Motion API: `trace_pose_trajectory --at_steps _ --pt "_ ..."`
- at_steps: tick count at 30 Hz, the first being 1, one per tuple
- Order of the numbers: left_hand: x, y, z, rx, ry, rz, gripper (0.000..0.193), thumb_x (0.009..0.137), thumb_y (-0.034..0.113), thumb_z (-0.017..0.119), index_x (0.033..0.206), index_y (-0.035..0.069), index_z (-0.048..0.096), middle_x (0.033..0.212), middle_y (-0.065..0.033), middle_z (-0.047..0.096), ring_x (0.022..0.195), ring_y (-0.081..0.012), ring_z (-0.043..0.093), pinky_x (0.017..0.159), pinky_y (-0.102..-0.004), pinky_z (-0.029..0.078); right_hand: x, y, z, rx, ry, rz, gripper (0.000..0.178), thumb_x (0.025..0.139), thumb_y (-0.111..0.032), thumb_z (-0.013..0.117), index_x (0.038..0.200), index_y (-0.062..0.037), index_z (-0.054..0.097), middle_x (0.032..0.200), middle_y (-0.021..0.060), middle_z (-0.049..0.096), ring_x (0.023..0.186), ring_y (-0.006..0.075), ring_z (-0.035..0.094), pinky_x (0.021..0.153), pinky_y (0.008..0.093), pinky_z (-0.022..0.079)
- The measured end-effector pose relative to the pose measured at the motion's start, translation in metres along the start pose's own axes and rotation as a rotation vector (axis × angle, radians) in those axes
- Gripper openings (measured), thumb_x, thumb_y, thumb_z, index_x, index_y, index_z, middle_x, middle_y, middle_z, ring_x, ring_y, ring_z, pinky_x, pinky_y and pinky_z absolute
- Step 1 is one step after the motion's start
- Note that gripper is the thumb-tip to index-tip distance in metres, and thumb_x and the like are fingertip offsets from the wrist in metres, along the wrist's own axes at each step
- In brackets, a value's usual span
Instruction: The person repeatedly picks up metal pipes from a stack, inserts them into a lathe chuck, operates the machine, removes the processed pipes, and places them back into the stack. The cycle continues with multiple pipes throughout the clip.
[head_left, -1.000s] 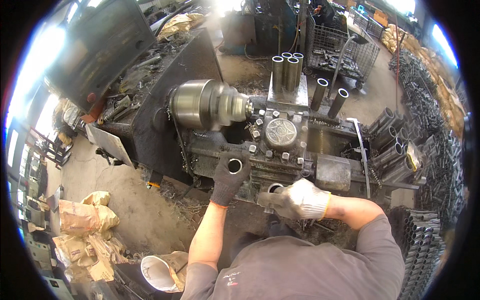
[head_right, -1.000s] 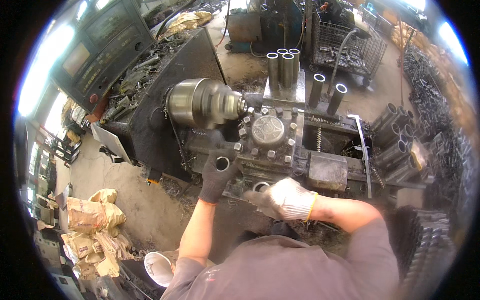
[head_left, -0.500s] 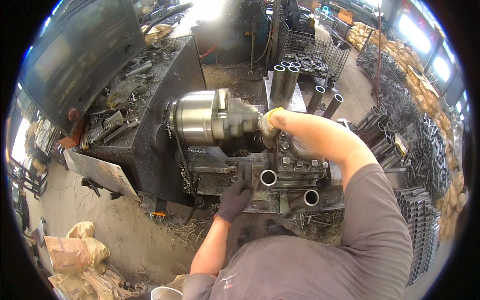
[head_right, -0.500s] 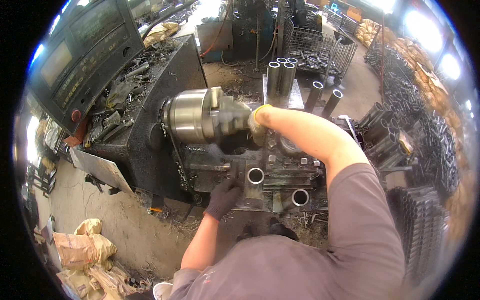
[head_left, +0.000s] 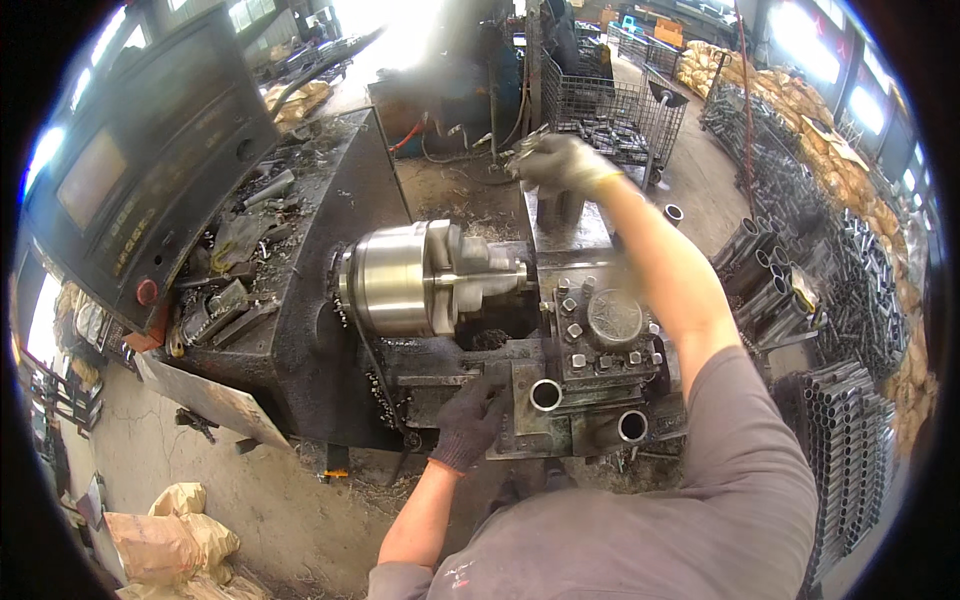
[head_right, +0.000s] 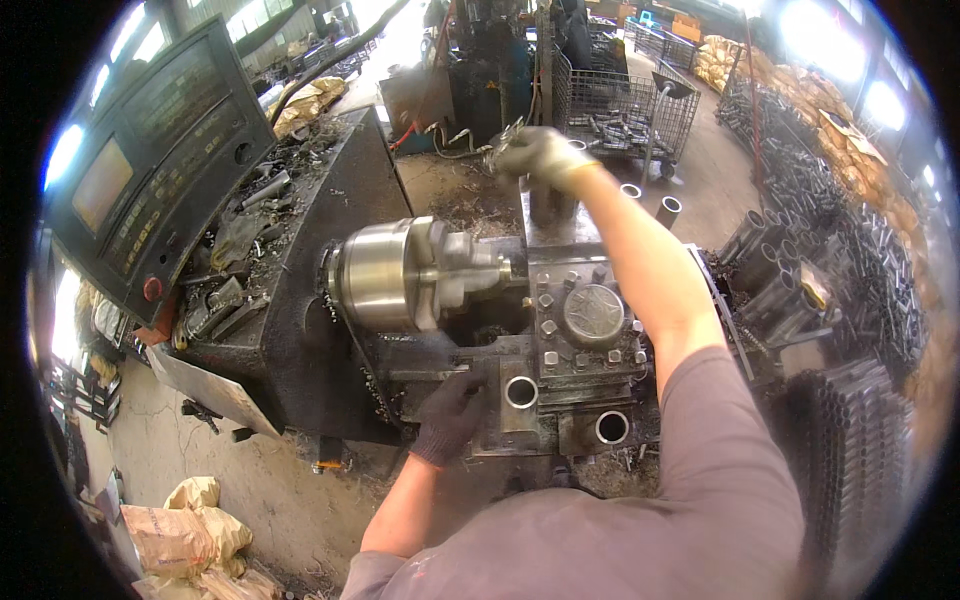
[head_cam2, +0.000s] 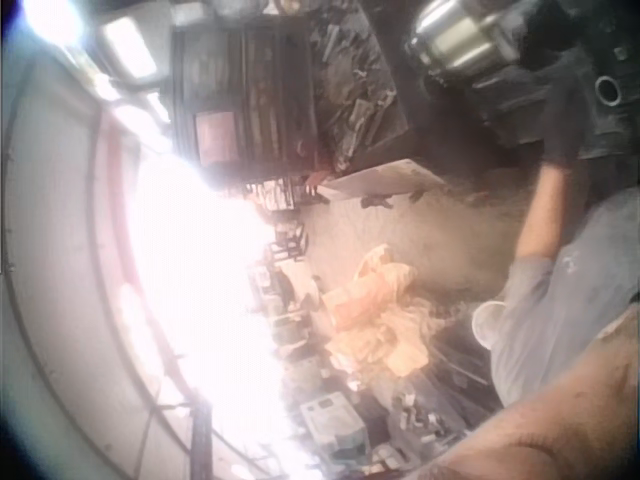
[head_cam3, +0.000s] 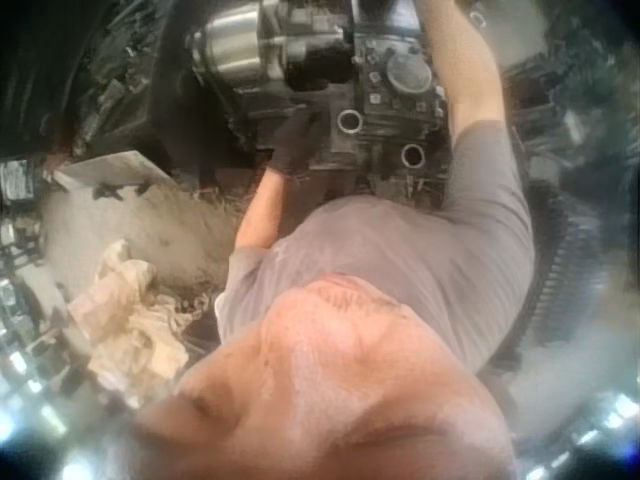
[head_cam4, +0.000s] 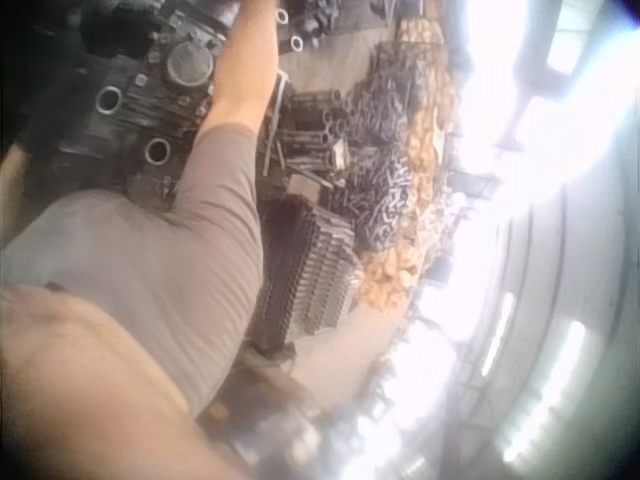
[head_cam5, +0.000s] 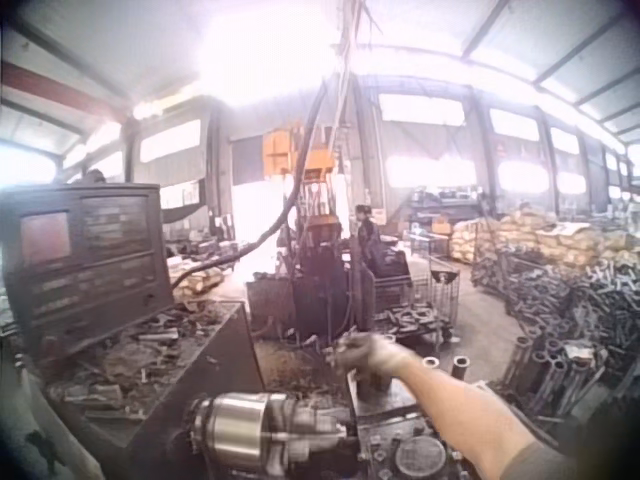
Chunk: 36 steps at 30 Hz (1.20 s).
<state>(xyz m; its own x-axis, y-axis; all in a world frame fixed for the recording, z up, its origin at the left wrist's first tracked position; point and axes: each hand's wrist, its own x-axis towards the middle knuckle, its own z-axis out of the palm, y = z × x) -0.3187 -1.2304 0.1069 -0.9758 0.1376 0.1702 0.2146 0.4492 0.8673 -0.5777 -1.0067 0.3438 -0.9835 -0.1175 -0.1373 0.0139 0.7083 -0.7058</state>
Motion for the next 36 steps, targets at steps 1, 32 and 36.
trace_pose_trajectory --at_steps 1,32,36 --pt "0.003 0.005 0.001 0.082 0.062 0.052 0.031 0.093 0.021 0.071 0.121 0.008 0.071 0.107 -0.0176 0.072 0.098 -0.0353 0.073 0.085 -0.0417 0.058 0.01 0.011 0.012 -0.406 0.103 -0.129 0.04 0.086 -0.018 0.07 0.124 -0.0051 0.069 0.099 0.0139 0.076 0.085 0.0247 0.076 0.077 0.0422 0.063" --pt "0.206 0.009 0.062 1.105 0.39 0.396 0.033 0.095 0.024 0.05 0.124 0.013 0.062 0.137 -0.025 0.056 0.142 -0.0471 0.041 0.127 -0.0658 0.016 0.111 0.324 0.016 -0.634 -1.007 -0.865 0.041 0.09 -0.025 0.079 0.123 -0.0041 0.068 0.092 0.0058 0.077 0.075 0.0117 0.07 0.063 0.0359 0.057" --pt "0.183 0.025 0.043 0.885 0.335 0.527 0.049 0.085 0.034 0.071 0.129 0.013 0.065 0.139 -0.0173 0.06 0.138 -0.0384 0.049 0.125 -0.0581 0.026 0.075 0.36 -0.02 -0.42 -1.016 -0.373 0.04 0.075 -0.017 0.088 0.107 -0.002 0.071 0.085 0.0113 0.076 0.062 0.0203 0.068 0.062 0.0378 0.055"
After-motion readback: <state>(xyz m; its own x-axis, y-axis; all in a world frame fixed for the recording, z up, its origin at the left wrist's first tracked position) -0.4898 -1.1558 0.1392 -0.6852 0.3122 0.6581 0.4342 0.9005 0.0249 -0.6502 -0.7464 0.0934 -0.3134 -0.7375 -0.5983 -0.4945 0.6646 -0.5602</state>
